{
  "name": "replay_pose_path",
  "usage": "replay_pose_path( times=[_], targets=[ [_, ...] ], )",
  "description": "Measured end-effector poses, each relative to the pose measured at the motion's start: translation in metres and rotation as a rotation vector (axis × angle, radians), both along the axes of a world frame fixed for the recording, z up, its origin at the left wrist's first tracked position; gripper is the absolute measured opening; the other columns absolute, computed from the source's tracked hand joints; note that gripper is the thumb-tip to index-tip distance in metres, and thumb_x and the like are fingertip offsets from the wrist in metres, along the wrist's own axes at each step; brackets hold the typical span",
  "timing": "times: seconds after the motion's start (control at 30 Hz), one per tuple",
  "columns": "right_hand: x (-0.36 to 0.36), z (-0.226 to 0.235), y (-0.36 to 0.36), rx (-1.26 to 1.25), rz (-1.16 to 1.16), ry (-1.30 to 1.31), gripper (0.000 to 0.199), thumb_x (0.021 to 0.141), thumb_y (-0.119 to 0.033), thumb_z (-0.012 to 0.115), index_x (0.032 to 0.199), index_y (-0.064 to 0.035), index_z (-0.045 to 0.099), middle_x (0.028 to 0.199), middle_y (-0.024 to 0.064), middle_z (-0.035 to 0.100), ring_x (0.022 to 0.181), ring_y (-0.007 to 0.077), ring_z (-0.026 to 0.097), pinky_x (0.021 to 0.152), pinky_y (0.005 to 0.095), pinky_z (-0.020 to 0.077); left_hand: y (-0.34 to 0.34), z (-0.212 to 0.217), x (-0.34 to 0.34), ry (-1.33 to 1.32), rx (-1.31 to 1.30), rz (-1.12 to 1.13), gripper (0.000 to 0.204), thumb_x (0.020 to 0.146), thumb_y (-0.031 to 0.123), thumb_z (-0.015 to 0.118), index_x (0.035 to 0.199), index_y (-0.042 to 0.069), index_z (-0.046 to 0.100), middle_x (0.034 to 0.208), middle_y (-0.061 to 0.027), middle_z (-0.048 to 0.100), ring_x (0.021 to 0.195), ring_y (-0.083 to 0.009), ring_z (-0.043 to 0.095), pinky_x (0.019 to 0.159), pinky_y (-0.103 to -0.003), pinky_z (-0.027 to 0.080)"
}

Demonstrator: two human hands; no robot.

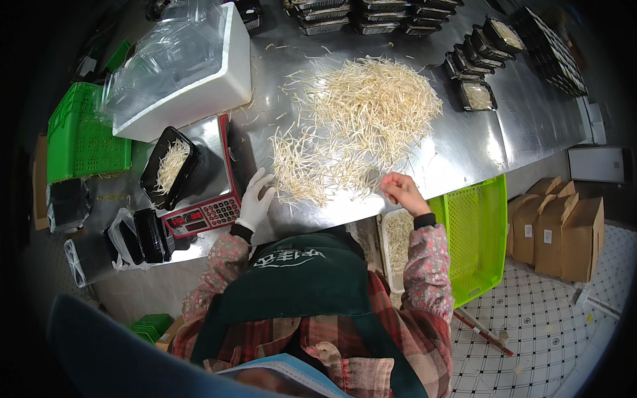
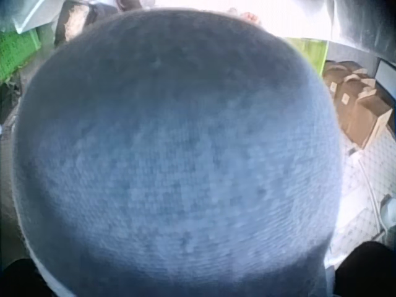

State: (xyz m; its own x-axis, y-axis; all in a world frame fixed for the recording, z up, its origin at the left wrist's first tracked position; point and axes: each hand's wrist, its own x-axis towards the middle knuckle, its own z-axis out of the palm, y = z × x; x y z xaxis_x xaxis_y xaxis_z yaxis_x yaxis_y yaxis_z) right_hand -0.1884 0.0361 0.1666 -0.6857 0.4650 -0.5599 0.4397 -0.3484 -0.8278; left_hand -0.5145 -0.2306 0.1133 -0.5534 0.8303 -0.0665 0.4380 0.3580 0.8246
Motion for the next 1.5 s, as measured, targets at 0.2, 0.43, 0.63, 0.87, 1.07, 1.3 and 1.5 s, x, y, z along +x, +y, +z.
replay_pose_path(
  times=[0.2, 0.43, 0.63, 0.87, 1.07, 1.3, 1.5],
  targets=[
    [0.080, -0.018, -0.030, 0.351, 0.463, -0.605, 0.027, 0.084, -0.013, 0.066, 0.107, 0.0009, 0.064, 0.074, 0.0066, 0.067, 0.059, 0.0119, 0.061, 0.053, 0.0258, 0.0467, 0.034, -0.013, -0.007, 0.213, 0.033, -0.177, 0.041, 0.081, 0.016, 0.068, 0.120, 0.006, 0.061, 0.136, -0.0187, 0.049, 0.128, -0.0340, 0.044, 0.107, -0.039, 0.035],
    [-0.012, -0.029, -0.029, 0.843, 0.070, -0.484, 0.026, 0.078, -0.036, 0.070, 0.075, -0.0097, 0.067, 0.068, 0.0073, 0.066, 0.067, 0.0281, 0.064, 0.062, 0.0388, 0.0494, 0.097, -0.020, 0.010, 0.452, 0.051, -0.403, 0.043, 0.080, 0.020, 0.068, 0.122, 0.013, 0.061, 0.137, -0.0149, 0.048, 0.131, -0.0369, 0.038, 0.108, -0.044, 0.032],
    [-0.084, -0.055, -0.027, 0.993, -0.046, -0.214, 0.012, 0.080, -0.022, 0.066, 0.080, -0.0100, 0.067, 0.083, 0.0075, 0.064, 0.082, 0.0289, 0.062, 0.068, 0.0413, 0.0490, 0.105, -0.020, 0.007, 0.623, -0.304, -0.402, 0.042, 0.085, 0.031, 0.061, 0.126, 0.020, 0.059, 0.147, -0.0098, 0.037, 0.140, -0.0390, 0.023, 0.110, -0.059, 0.021],
    [-0.133, -0.083, -0.025, 1.215, 0.083, -0.180, 0.011, 0.077, -0.019, 0.069, 0.083, -0.0107, 0.069, 0.084, 0.0085, 0.061, 0.083, 0.0288, 0.061, 0.068, 0.0404, 0.0492, 0.070, -0.021, 0.004, 0.457, -0.189, -0.235, 0.040, 0.086, 0.028, 0.062, 0.124, 0.019, 0.061, 0.147, -0.0111, 0.037, 0.139, -0.0391, 0.025, 0.110, -0.056, 0.025],
    [-0.070, -0.054, -0.010, 0.777, -0.118, 0.032, 0.007, 0.084, -0.013, 0.066, 0.088, -0.0075, 0.069, 0.085, 0.0066, 0.064, 0.077, 0.0201, 0.062, 0.068, 0.0306, 0.0486, 0.047, -0.016, -0.012, 0.333, -0.050, -0.170, 0.040, 0.083, 0.023, 0.066, 0.122, 0.014, 0.062, 0.141, -0.0169, 0.044, 0.133, -0.0404, 0.036, 0.108, -0.045, 0.033],
    [0.095, -0.038, -0.024, 0.512, 0.441, -0.531, 0.028, 0.087, -0.017, 0.063, 0.112, -0.0063, 0.066, 0.095, 0.0088, 0.069, 0.082, 0.0239, 0.065, 0.076, 0.0326, 0.0507, 0.054, -0.012, 0.006, 0.359, -0.060, -0.271, 0.056, 0.079, 0.023, 0.070, 0.130, 0.007, 0.053, 0.140, -0.0185, 0.044, 0.131, -0.0398, 0.037, 0.108, -0.046, 0.033],
    [0.013, -0.039, -0.044, 0.916, -0.026, -0.352, 0.037, 0.081, -0.022, 0.067, 0.116, -0.0110, 0.064, 0.119, 0.0112, 0.061, 0.106, 0.0308, 0.057, 0.086, 0.0404, 0.0474, 0.117, -0.013, 0.089, 0.551, -0.045, -0.765, 0.054, 0.084, 0.037, 0.061, 0.134, 0.017, 0.051, 0.146, -0.0106, 0.039, 0.139, -0.0355, 0.028, 0.111, -0.054, 0.022]
  ],
)
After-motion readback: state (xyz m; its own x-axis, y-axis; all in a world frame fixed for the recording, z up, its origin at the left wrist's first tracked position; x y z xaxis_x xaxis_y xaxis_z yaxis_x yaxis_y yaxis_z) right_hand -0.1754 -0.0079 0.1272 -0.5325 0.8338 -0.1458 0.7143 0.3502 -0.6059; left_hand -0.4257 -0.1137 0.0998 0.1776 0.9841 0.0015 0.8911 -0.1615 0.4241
